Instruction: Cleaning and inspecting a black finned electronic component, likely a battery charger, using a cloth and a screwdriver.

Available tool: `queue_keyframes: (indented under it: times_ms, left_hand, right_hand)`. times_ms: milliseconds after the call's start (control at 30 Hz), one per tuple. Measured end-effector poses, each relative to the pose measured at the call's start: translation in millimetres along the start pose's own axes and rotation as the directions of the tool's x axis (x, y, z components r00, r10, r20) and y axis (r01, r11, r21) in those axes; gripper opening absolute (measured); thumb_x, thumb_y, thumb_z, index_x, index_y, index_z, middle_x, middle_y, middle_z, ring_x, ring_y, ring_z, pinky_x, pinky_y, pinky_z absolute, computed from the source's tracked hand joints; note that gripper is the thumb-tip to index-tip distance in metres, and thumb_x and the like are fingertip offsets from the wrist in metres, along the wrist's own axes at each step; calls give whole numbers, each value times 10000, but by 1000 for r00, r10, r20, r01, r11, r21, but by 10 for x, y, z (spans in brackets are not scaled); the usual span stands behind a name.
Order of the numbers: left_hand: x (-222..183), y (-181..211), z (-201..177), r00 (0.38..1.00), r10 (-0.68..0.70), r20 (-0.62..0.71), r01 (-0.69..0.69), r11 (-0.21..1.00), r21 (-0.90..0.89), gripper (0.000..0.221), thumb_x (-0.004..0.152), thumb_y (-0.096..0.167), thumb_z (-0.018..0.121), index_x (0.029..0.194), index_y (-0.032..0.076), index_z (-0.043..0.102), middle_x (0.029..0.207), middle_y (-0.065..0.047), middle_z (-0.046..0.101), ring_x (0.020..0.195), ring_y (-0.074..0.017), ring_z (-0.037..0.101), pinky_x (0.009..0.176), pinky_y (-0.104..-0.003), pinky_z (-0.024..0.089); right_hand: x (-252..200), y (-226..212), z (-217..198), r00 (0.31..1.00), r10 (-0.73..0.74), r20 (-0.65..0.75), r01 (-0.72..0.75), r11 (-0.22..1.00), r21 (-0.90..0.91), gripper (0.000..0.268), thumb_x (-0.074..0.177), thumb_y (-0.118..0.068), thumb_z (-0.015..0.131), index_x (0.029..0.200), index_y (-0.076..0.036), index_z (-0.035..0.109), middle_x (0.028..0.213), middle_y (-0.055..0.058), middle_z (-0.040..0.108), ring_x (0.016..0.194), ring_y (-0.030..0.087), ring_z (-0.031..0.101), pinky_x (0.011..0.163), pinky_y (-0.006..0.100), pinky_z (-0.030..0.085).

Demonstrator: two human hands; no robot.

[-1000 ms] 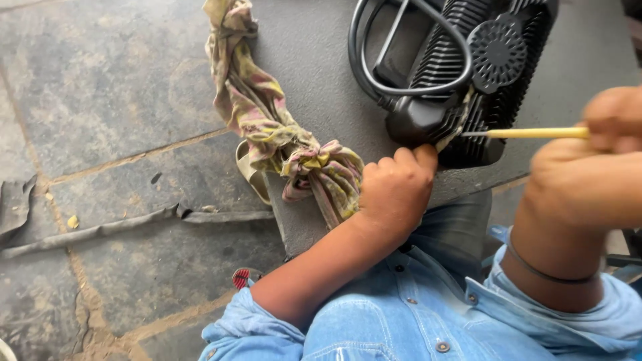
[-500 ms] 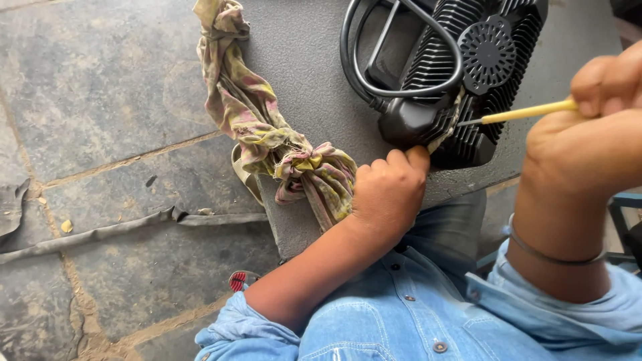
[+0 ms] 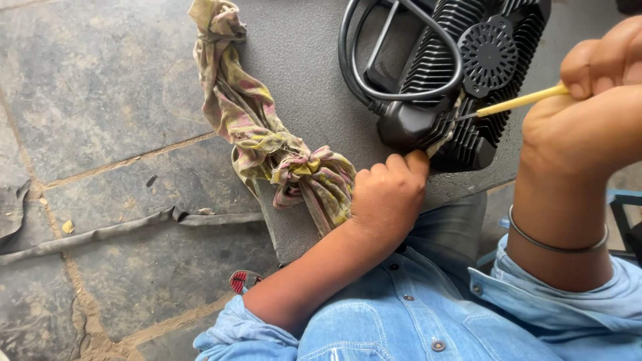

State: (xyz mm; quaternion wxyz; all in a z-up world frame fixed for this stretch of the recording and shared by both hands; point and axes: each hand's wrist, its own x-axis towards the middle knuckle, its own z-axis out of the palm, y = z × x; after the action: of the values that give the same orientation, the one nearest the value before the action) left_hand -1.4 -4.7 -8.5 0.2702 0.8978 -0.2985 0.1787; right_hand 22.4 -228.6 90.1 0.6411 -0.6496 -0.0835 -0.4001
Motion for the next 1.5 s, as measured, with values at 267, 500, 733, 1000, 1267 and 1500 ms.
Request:
queue_keyframes:
  times_ms: [267,500,733,1000,1267,1500]
  left_hand:
    - [2,3,7,1000,10,-2,-10,1000,-4,77,884,163,635,865,169,560,729,-9,559,598,-176,616,508,-343,475]
    - [-4,-7,-1,1000,-1,12,1,1000,-10,72,875,167,635,873,159,563,725,-18,564,610,-199,638,513,-357,482]
    - [5,-6,-5,1000,4,-3,-4,999,-35,73,875,168,637,892,151,569,725,-21,567,613,-208,639,524,-366,486]
    - [20,-34,-70,999,25,32,-24,998,-49,98,838,150,658,891,134,578,725,-28,587,599,-202,649,502,-351,487]
    - [27,-33,-81,1000,3,-17,-5,989,-145,184,981,259,654,876,129,578,701,-42,602,560,-231,649,491,-370,487]
    - [2,-17,-18,997,-15,-71,4,989,-146,290,991,379,633,851,135,564,683,-42,608,555,-260,651,498,-406,488]
  right_hand:
    - [66,327,-453,998,35,-45,-34,999,30,479,1224,-66,358,754,-95,271,663,27,222,562,122,187,568,279,211]
    - [103,358,-360,999,33,-42,-28,994,107,453,1231,-63,412,793,-64,297,684,36,228,596,142,202,556,279,182]
    - [232,715,-828,997,42,-59,-33,989,145,491,1290,-114,420,814,-32,336,688,45,240,604,152,212,563,279,183]
    - [164,615,-667,999,14,-45,-8,991,132,408,1231,-56,425,831,-45,344,694,48,253,586,148,214,558,279,199]
    - [14,212,-254,998,53,-23,-49,988,144,498,1269,-53,412,786,-77,292,683,30,226,614,127,201,571,260,187]
    - [-119,148,9,1000,-17,-12,19,993,121,450,1265,-238,430,861,-64,339,673,28,241,570,136,209,553,290,220]
